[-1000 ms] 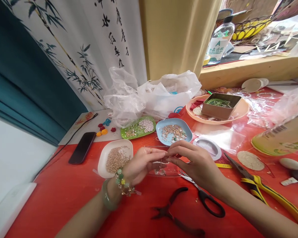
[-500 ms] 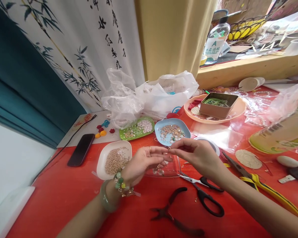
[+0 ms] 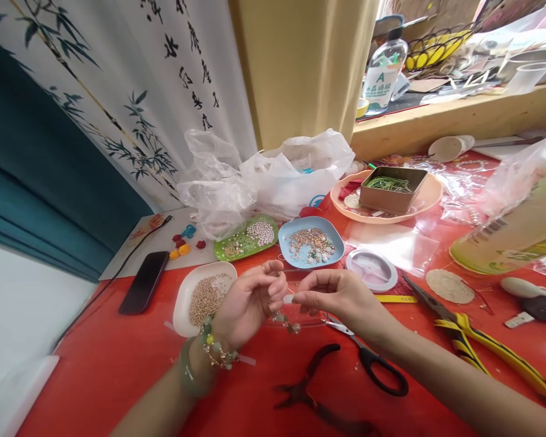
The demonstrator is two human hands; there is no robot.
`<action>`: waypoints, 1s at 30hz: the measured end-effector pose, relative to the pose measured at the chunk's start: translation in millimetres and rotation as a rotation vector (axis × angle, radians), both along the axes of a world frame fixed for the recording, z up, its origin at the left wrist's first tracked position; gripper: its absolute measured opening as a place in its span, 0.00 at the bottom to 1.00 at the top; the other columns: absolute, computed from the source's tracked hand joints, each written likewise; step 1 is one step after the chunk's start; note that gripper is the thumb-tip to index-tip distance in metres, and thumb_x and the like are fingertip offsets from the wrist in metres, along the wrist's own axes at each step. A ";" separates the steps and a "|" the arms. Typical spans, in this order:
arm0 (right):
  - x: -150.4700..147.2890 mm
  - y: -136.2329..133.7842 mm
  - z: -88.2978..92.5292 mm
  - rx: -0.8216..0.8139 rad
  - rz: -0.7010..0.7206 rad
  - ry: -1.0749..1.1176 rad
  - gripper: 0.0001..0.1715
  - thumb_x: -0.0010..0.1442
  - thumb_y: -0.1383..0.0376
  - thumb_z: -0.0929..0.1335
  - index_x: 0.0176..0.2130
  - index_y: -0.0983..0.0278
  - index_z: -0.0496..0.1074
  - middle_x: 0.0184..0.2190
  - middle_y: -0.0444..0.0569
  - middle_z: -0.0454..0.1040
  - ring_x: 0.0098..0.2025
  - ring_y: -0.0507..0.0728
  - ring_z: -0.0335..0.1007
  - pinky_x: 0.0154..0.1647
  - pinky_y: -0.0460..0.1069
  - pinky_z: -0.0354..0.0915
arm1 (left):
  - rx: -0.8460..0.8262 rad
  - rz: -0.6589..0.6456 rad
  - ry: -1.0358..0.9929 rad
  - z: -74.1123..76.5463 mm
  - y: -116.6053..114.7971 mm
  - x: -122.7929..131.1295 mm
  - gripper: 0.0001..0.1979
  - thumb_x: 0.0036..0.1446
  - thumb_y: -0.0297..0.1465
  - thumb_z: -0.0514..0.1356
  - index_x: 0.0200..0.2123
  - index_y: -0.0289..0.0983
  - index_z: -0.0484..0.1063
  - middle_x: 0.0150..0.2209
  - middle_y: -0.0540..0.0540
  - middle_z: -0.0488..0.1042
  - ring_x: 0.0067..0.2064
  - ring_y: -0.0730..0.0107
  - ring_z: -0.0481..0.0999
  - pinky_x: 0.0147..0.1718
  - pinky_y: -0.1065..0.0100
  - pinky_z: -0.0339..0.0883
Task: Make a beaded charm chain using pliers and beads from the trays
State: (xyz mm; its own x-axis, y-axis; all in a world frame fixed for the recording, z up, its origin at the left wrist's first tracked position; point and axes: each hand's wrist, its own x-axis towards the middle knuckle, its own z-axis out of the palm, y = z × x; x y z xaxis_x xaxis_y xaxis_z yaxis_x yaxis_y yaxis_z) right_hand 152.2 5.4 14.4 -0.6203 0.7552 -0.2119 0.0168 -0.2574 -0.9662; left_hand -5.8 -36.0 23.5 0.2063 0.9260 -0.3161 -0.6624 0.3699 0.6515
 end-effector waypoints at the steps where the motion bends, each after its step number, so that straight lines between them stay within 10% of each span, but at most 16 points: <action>1: -0.5 -0.8 -0.2 0.006 0.002 0.004 0.07 0.46 0.64 0.71 0.21 0.65 0.72 0.19 0.42 0.70 0.22 0.46 0.64 0.24 0.43 0.60 | 0.005 0.004 0.006 0.6 -0.4 0.8 0.07 0.48 0.18 0.53 0.32 0.32 0.65 0.19 0.53 0.59 0.21 0.80 0.58 0.18 0.80 0.54; 23: -0.7 1.4 -8.3 -0.047 -0.008 0.067 0.08 0.45 0.63 0.72 0.22 0.65 0.72 0.21 0.41 0.71 0.24 0.46 0.63 0.26 0.43 0.60 | 0.132 -0.083 0.152 -4.2 -2.5 1.0 0.04 0.57 0.26 0.52 0.37 0.36 0.59 0.31 0.50 0.69 0.20 0.79 0.71 0.13 0.80 0.62; 30: -2.0 -1.1 -14.7 -0.168 0.203 0.194 0.11 0.47 0.62 0.71 0.21 0.66 0.69 0.16 0.40 0.69 0.20 0.46 0.62 0.23 0.43 0.58 | 0.135 -0.186 0.178 -0.6 -7.6 6.6 0.05 0.57 0.28 0.53 0.37 0.37 0.57 0.38 0.46 0.72 0.21 0.72 0.76 0.09 0.80 0.63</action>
